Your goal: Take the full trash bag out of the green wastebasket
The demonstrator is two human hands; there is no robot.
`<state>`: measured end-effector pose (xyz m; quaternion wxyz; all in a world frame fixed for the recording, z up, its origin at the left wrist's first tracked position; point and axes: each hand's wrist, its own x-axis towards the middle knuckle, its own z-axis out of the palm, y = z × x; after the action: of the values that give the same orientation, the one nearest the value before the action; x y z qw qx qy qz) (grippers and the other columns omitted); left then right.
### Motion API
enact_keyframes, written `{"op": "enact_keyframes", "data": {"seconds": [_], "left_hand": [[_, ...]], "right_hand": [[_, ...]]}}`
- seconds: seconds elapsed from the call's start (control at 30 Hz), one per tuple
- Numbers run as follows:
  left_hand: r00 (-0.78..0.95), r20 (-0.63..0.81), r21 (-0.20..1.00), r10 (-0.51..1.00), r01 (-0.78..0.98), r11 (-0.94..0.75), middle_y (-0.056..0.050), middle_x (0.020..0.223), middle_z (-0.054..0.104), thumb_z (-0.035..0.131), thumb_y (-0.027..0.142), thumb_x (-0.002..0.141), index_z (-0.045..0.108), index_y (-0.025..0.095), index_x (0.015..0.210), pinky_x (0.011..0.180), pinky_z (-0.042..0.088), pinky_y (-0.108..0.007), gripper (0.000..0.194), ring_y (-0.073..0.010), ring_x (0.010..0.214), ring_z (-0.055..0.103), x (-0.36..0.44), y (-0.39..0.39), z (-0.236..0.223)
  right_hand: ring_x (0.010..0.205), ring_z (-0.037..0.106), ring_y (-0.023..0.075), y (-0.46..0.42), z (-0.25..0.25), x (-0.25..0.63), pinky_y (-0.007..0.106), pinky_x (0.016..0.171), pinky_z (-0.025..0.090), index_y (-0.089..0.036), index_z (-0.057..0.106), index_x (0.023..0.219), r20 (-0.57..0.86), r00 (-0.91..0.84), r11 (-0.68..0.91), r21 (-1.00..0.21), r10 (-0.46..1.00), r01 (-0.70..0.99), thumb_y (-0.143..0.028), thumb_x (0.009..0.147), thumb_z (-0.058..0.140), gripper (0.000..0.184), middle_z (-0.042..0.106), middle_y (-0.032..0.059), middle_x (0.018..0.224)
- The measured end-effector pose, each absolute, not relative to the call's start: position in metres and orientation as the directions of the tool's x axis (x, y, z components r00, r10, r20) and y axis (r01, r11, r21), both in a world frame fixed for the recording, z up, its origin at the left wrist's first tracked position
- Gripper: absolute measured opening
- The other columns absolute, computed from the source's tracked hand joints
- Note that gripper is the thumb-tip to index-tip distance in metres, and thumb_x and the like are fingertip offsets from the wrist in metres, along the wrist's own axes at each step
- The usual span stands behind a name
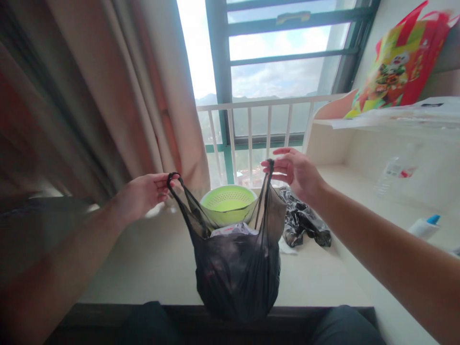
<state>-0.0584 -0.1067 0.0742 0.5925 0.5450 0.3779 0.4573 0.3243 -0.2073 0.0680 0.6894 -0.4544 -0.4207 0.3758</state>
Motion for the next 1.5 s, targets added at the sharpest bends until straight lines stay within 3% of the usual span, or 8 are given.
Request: {"op": "enact_keyframes", "data": {"seconds": [0.17,0.47,0.67,1.13,1.33,1.5], "left_hand": [[0.227,0.007,0.979,0.974,-0.201,0.04,-0.008,0.084,0.074,0.069,0.022,0.089,0.082,0.007,0.098,0.055,0.042,-0.021,0.022,-0.0143,0.072,0.053,-0.059,-0.065,0.062],[0.148,0.021,0.988,0.989,-0.152,0.002,-0.008,0.085,0.076,0.072,0.024,0.084,0.08,0.011,0.09,0.056,0.039,-0.023,0.016,-0.0163,0.074,0.054,-0.047,-0.032,0.048],[0.115,0.01,0.993,0.993,-0.116,0.004,-0.011,0.089,0.076,0.074,0.027,0.075,0.083,0.01,0.092,0.053,0.039,-0.022,0.025,-0.0152,0.069,0.053,-0.042,-0.026,0.031],[0.164,0.067,0.996,0.984,-0.064,-0.057,-0.01,0.093,0.077,0.086,0.042,0.066,0.085,0.011,0.097,0.056,0.043,-0.022,0.044,-0.0165,0.074,0.057,-0.051,-0.067,0.007],[0.211,0.12,0.992,0.97,-0.049,-0.112,-0.012,0.095,0.079,0.088,0.042,0.068,0.084,0.013,0.095,0.059,0.043,-0.025,0.04,-0.019,0.077,0.061,-0.045,-0.095,0.017],[0.222,0.083,0.996,0.972,-0.049,-0.074,-0.011,0.095,0.08,0.09,0.043,0.069,0.086,0.013,0.099,0.061,0.042,-0.025,0.042,-0.0196,0.079,0.064,-0.044,-0.109,0.007]], "right_hand": [[0.096,0.079,0.0254,-0.18,0.055,0.327,0.053,0.104,0.062,-0.03,0.064,0.1,0.228,0.339,0.297,-0.94,0.913,-0.167,-0.022,0.079,0.069,0.023,0.085,0.0042,0.093],[0.098,0.077,0.0247,-0.142,0.031,0.321,0.05,0.101,0.06,-0.03,0.061,0.102,0.163,0.287,0.227,-0.952,0.944,-0.205,-0.022,0.075,0.072,0.03,0.084,0.0021,0.093],[0.095,0.078,0.0222,-0.132,0.015,0.314,0.046,0.099,0.059,-0.03,0.062,0.103,0.121,0.276,0.182,-0.961,0.954,-0.21,-0.022,0.076,0.07,0.029,0.085,0.0002,0.092],[0.099,0.078,0.0231,-0.165,0.002,0.316,0.048,0.109,0.055,-0.029,0.066,0.106,0.072,0.192,0.12,-0.959,0.979,-0.256,-0.024,0.076,0.077,0.032,0.086,0.0032,0.099],[0.1,0.079,0.0232,-0.179,0.01,0.308,0.05,0.111,0.055,-0.029,0.068,0.108,0.089,0.156,0.127,-0.961,0.984,-0.248,-0.022,0.079,0.075,0.031,0.086,0.0037,0.1],[0.1,0.079,0.0238,-0.187,-0.001,0.303,0.05,0.113,0.054,-0.028,0.069,0.109,0.073,0.107,0.1,-0.96,0.992,-0.264,-0.024,0.08,0.077,0.03,0.087,0.0055,0.101]]}}
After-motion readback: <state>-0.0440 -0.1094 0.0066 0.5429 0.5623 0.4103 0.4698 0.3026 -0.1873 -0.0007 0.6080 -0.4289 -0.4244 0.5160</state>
